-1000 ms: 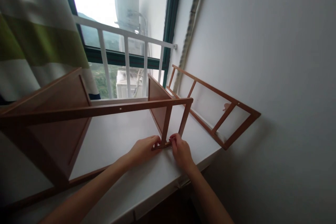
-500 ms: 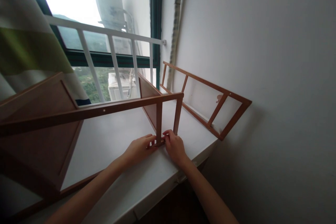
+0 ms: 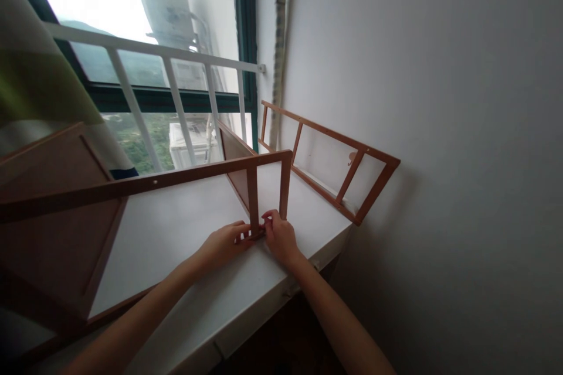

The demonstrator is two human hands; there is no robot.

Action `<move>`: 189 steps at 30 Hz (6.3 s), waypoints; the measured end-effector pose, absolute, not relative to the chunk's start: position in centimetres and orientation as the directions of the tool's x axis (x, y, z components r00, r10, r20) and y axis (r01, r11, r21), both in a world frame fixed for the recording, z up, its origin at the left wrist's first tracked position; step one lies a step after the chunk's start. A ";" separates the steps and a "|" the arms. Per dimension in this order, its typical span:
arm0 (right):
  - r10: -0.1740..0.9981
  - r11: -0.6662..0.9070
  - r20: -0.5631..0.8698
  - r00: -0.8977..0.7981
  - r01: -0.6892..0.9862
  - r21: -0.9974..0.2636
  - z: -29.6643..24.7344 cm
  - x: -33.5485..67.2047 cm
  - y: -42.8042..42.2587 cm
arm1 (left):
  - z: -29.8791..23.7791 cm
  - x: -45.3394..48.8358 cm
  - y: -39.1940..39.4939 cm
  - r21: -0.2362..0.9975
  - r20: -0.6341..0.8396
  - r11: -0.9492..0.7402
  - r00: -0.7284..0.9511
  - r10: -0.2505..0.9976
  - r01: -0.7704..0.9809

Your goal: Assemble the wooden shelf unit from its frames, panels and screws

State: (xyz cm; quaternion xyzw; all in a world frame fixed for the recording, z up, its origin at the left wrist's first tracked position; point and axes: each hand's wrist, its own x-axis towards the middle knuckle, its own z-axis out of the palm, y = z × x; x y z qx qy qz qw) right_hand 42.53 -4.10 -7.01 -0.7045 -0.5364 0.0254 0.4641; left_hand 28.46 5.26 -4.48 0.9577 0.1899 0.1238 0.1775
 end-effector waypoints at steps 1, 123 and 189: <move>0.779 0.005 0.460 0.426 0.730 -0.684 -7.0 42.6 -4.0 | -4.5 28.5 5.3 0.375 0.177 -0.869 0.895 0.409 0.323; 0.940 -0.082 0.257 0.226 0.878 -0.472 -6.1 43.4 -6.2 | -4.4 30.0 2.9 0.393 0.274 -0.749 0.710 0.649 0.533; 0.899 -0.310 0.257 0.354 0.930 -0.197 -5.6 40.6 -7.1 | -6.7 19.6 -2.9 0.262 0.410 -0.734 0.617 0.672 0.626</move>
